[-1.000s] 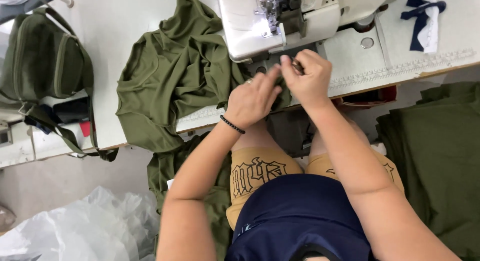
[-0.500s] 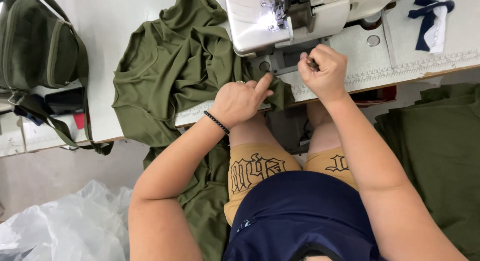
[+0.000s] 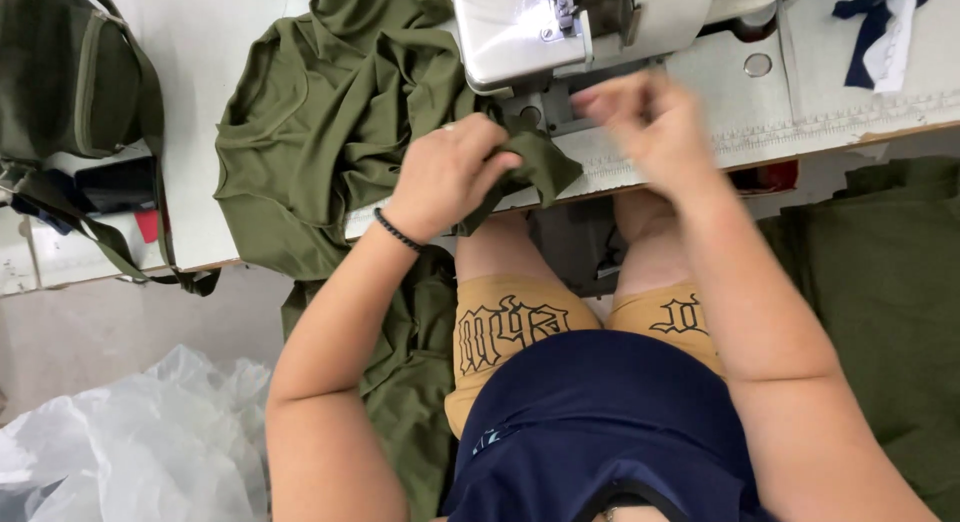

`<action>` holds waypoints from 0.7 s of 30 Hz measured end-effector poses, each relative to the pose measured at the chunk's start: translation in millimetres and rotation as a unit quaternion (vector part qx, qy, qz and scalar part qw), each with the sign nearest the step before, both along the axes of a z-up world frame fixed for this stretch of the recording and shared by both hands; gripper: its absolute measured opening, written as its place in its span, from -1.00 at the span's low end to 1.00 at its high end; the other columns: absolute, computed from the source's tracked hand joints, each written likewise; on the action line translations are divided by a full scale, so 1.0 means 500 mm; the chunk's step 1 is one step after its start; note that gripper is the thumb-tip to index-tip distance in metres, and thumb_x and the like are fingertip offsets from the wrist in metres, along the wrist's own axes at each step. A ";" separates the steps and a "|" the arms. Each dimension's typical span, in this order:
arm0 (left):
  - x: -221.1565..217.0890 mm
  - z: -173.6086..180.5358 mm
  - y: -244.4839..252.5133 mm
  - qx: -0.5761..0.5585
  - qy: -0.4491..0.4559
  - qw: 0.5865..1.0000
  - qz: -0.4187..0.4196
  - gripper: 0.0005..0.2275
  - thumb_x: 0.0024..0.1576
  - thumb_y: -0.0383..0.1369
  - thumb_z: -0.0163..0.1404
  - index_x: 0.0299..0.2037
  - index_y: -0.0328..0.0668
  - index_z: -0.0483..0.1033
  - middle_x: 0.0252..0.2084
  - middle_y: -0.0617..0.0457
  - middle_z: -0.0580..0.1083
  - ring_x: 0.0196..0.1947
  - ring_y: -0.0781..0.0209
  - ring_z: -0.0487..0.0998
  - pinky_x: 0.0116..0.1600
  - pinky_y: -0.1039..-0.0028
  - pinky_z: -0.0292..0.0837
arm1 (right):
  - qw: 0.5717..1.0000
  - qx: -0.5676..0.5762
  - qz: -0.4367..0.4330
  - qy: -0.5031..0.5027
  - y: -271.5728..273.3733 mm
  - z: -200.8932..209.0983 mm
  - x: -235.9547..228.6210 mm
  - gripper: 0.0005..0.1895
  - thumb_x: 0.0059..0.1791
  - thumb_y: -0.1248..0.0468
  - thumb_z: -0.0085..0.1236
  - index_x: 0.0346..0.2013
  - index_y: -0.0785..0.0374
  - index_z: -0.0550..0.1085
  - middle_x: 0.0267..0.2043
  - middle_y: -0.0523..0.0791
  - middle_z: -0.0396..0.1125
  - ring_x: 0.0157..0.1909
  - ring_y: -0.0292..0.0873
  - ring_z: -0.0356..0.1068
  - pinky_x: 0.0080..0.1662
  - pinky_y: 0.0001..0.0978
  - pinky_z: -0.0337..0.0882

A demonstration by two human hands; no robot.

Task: Trimming excess threads from green fabric garments using thread snips at a sewing workstation.

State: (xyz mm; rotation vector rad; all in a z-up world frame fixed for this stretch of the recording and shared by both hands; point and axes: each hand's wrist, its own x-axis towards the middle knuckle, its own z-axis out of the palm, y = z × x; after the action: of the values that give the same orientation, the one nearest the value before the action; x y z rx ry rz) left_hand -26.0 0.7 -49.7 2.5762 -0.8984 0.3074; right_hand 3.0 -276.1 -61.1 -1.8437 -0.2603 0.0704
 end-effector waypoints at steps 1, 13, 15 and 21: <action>-0.003 0.011 -0.018 -0.002 -0.010 1.000 -0.016 -0.77 0.36 -0.16 -0.05 -0.17 -0.15 0.39 -0.28 0.06 0.42 -0.43 0.02 0.50 -0.47 0.26 0.29 | 0.990 0.080 0.113 0.009 0.031 0.017 -0.019 -0.79 0.14 0.12 0.04 -0.31 0.05 0.27 0.11 -0.12 0.46 0.24 -0.06 0.47 0.30 -0.09 0.46; -0.021 0.052 0.042 -0.283 0.122 0.951 0.012 -0.94 0.24 -0.47 0.17 -0.26 -0.18 0.56 -0.27 0.03 0.55 -0.24 0.18 0.56 -0.03 0.40 0.52 | 0.991 0.099 0.043 -0.083 0.023 0.015 -0.044 -0.52 0.08 0.53 0.27 -0.44 0.15 0.14 -0.16 -0.04 0.46 -0.03 -0.12 0.50 0.06 -0.31 0.52; -0.026 0.040 0.056 -0.285 0.129 0.948 0.050 -0.93 0.25 -0.44 0.15 -0.26 -0.16 0.53 -0.27 0.07 0.53 -0.24 0.21 0.54 -0.05 0.44 0.47 | 0.993 0.085 0.040 -0.067 0.021 0.022 -0.048 -0.50 0.08 0.51 0.26 -0.45 0.12 0.10 -0.16 -0.05 0.46 -0.01 -0.12 0.50 0.10 -0.27 0.50; -0.033 0.054 0.025 -0.279 0.180 0.941 0.059 -0.95 0.31 -0.41 0.01 -0.20 -0.14 0.45 -0.24 0.12 0.48 -0.22 0.25 0.48 -0.07 0.48 0.39 | 0.991 0.113 0.068 0.028 0.024 0.024 -0.044 -0.57 0.14 0.41 0.14 -0.43 0.09 0.09 -0.10 -0.03 0.44 -0.58 -0.29 0.20 -0.38 -0.50 0.39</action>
State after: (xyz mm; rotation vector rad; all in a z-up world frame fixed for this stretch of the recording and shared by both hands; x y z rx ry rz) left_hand -42.3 13.1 -22.6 2.0618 -0.4397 0.0943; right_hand -19.1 -264.1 -48.9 -1.5951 -0.3414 0.1805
